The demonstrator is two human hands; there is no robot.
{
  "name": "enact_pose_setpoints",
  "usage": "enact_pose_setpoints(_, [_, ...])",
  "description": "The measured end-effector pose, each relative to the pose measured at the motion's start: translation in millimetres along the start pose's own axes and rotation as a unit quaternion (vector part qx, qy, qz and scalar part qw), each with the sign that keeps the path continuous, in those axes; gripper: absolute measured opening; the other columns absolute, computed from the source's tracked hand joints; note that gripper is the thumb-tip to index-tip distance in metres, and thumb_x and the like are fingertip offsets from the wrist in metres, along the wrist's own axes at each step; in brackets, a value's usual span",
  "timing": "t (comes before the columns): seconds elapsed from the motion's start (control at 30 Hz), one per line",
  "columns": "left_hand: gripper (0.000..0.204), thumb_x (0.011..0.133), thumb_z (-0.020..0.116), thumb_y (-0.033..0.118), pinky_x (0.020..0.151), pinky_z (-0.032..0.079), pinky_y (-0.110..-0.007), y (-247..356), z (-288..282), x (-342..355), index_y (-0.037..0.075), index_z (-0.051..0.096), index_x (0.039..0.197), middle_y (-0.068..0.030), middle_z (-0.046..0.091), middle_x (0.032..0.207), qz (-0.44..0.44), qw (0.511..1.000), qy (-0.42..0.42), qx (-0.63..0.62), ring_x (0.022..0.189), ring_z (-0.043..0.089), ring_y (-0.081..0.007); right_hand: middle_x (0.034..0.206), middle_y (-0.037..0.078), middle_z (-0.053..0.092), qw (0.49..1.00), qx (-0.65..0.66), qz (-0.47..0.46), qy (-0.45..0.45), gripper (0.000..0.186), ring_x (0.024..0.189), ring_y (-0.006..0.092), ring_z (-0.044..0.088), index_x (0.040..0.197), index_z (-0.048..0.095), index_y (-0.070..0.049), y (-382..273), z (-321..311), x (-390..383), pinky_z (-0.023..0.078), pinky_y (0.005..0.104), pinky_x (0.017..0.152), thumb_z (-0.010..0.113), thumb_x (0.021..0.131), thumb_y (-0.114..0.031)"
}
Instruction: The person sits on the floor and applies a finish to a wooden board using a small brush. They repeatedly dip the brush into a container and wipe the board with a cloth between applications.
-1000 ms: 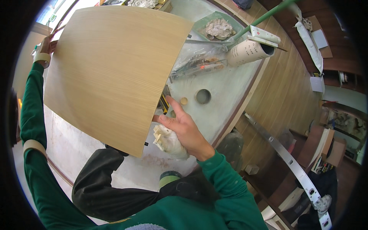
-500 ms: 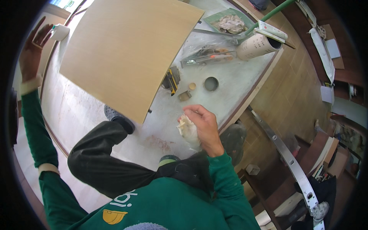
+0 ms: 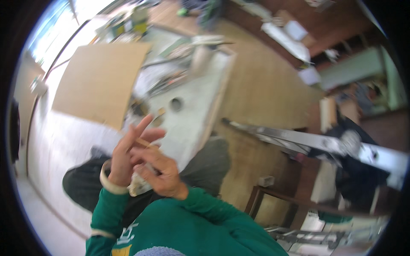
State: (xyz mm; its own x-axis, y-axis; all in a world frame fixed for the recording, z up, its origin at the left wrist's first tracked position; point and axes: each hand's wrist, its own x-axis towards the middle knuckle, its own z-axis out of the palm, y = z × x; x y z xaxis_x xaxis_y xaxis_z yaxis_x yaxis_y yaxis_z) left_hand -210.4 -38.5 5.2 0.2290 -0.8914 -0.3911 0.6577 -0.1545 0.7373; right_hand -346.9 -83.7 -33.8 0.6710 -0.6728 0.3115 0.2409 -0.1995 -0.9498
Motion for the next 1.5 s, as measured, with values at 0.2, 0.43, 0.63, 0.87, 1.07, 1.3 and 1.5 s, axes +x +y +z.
enact_pose_setpoints(0.2, [0.069,0.108,0.034,0.056,0.096,0.044,-0.037,-3,31,0,0.004,0.044,0.152,-0.0114,0.067,0.122,0.109,0.993,-0.015,-0.048,0.117,0.059,-0.0232,0.099,0.007,0.07,0.996,0.074,0.054,-0.016,0.028,0.092,0.0134,0.063,0.125,0.065,0.001,-21,-26,-18,0.05,0.0276,0.082,0.064,0.1,-0.01])
enact_pose_setpoints(0.43, [0.068,0.109,0.035,0.052,0.101,0.052,-0.041,-18,38,14,-0.003,0.044,0.149,-0.0223,0.063,0.132,0.106,0.985,-0.132,0.024,0.12,0.062,-0.0309,0.109,0.009,0.072,0.989,0.07,-0.016,0.128,0.031,0.1,0.01,0.064,0.131,0.063,0.003,-26,-20,-8,0.052,0.0241,0.085,0.061,0.104,-0.012])
enact_pose_setpoints(0.63, [0.072,0.109,0.032,0.055,0.1,0.053,-0.043,-24,29,17,-0.002,0.04,0.152,-0.0261,0.064,0.128,0.107,0.981,-0.161,-0.015,0.115,0.065,-0.0359,0.102,0.01,0.075,0.987,0.106,0.015,0.121,0.029,0.093,0.0114,0.067,0.126,0.066,0.005,-21,-14,2,0.055,0.0263,0.084,0.06,0.104,-0.013])
enact_pose_setpoints(0.87, [0.1,0.093,0.06,0.063,0.106,0.044,-0.035,-9,24,10,-0.005,0.025,0.158,-0.0167,0.051,0.144,0.181,0.936,-0.232,0.193,0.129,0.053,-0.0229,0.108,0.012,0.075,0.964,0.119,0.035,0.236,0.031,0.093,0.0123,0.069,0.127,0.066,0.005,-27,-19,25,0.057,0.0263,0.082,0.061,0.104,-0.015])
enact_pose_setpoints(1.07, [0.094,0.079,0.082,0.039,0.096,0.05,-0.038,-4,15,15,-0.002,0.036,0.151,-0.0222,0.064,0.124,0.19,0.889,-0.201,0.365,0.115,0.064,-0.0305,0.117,0.019,0.071,0.937,0.076,0.008,0.34,0.022,0.089,0.0183,0.07,0.116,0.065,0.004,-10,-23,39,0.058,0.0312,0.081,0.057,0.105,-0.014])
enact_pose_setpoints(1.3, [0.04,0.078,0.08,0.027,0.068,0.053,-0.042,-17,-12,12,0.001,0.069,0.106,-0.0187,0.071,0.086,0.1,0.878,-0.191,0.426,0.073,0.069,-0.0346,0.089,0.01,0.069,0.908,0.073,0.083,0.404,0.018,0.075,0.0162,0.065,0.106,0.064,0.003,64,-90,43,0.055,0.0289,0.07,0.064,0.101,-0.015])
enact_pose_setpoints(1.5, [0.057,0.072,0.08,0.026,0.061,0.053,-0.045,-15,-20,7,0.002,0.058,0.118,-0.0153,0.063,0.084,0.204,0.827,-0.166,0.497,0.069,0.065,-0.0383,0.083,0.005,0.065,0.855,0.277,0.282,0.335,0.01,0.073,0.0163,0.063,0.099,0.064,-0.005,149,-118,35,0.053,0.0306,0.068,0.067,0.096,-0.014])
